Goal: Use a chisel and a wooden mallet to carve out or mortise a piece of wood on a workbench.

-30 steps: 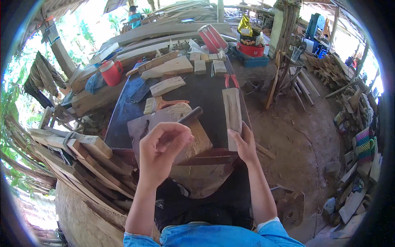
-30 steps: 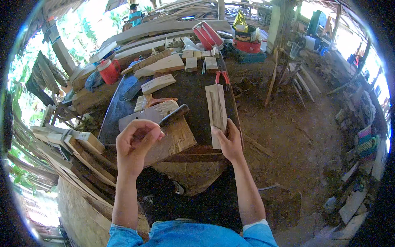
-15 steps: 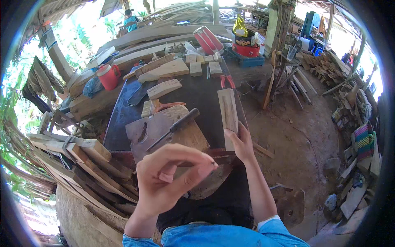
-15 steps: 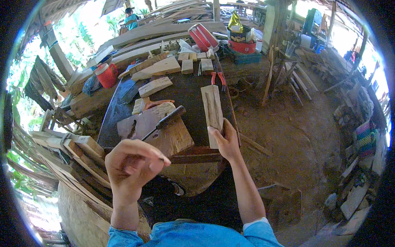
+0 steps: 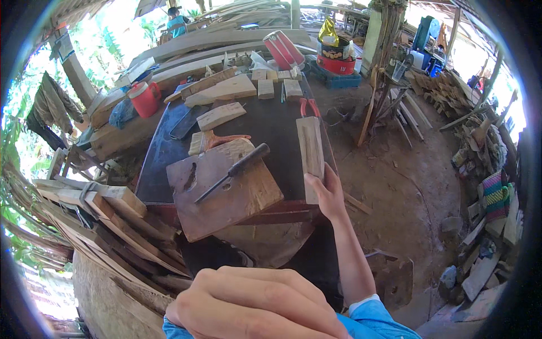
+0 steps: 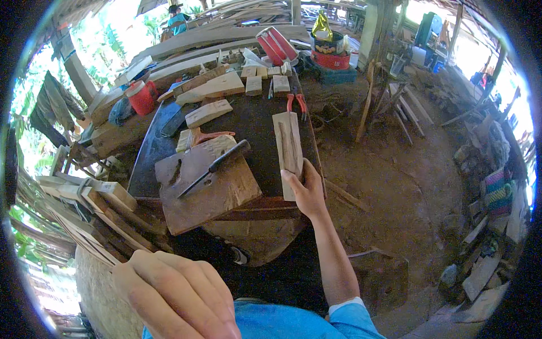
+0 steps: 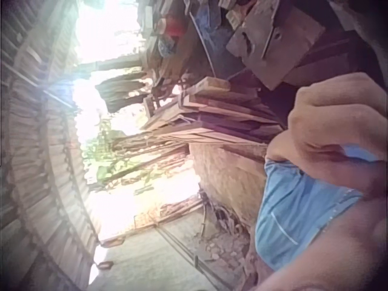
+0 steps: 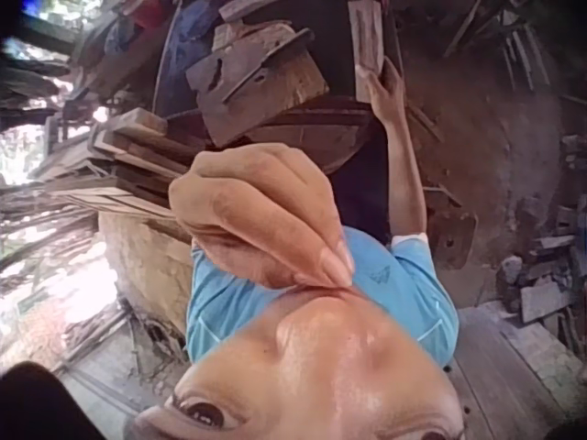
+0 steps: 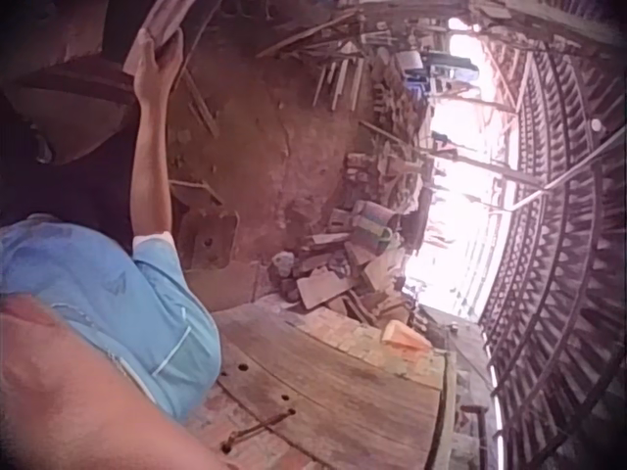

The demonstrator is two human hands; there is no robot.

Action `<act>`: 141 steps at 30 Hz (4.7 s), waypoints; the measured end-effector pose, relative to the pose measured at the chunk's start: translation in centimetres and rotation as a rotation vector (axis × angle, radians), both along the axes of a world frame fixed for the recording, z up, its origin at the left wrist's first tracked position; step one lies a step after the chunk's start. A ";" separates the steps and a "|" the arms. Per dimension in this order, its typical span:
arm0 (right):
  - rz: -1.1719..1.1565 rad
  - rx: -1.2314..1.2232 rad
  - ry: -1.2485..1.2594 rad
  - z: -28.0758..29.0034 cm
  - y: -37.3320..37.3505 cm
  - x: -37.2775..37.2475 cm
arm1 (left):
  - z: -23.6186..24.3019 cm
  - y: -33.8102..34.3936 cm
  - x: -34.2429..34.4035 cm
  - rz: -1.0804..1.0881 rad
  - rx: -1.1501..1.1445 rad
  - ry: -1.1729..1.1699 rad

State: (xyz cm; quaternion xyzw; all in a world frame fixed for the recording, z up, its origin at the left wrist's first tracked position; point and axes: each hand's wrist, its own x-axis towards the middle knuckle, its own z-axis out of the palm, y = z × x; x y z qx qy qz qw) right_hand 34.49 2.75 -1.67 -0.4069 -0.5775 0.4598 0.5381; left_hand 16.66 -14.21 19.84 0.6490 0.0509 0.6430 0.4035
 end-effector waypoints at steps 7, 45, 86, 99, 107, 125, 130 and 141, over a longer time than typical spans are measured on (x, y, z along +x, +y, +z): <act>0.004 0.018 -0.014 0.0 -0.1 0.1 | 0.6 -0.4 1.2 0.105 0.016 -0.049; -0.059 -0.038 -0.012 0.4 -0.3 -0.2 | -12.6 3.9 -14.3 1.196 -0.642 0.600; -0.007 0.008 0.059 0.7 -0.6 -0.3 | -17.8 11.0 -2.2 1.153 -0.335 1.251; -0.061 0.023 0.034 0.8 -0.6 -0.6 | -19.5 11.0 -2.5 1.288 -0.145 1.341; -0.033 0.058 0.005 0.8 -0.6 -0.4 | -18.8 10.8 -2.5 1.218 -0.136 1.451; 0.042 -0.194 0.510 0.7 0.1 1.3 | -20.3 9.6 -1.8 1.180 -0.007 1.357; 0.201 -0.222 0.777 0.3 1.1 2.3 | -19.9 7.8 0.0 1.113 0.025 1.369; 0.220 -0.286 0.729 -0.3 1.5 3.2 | -17.0 6.3 2.2 0.783 0.012 1.118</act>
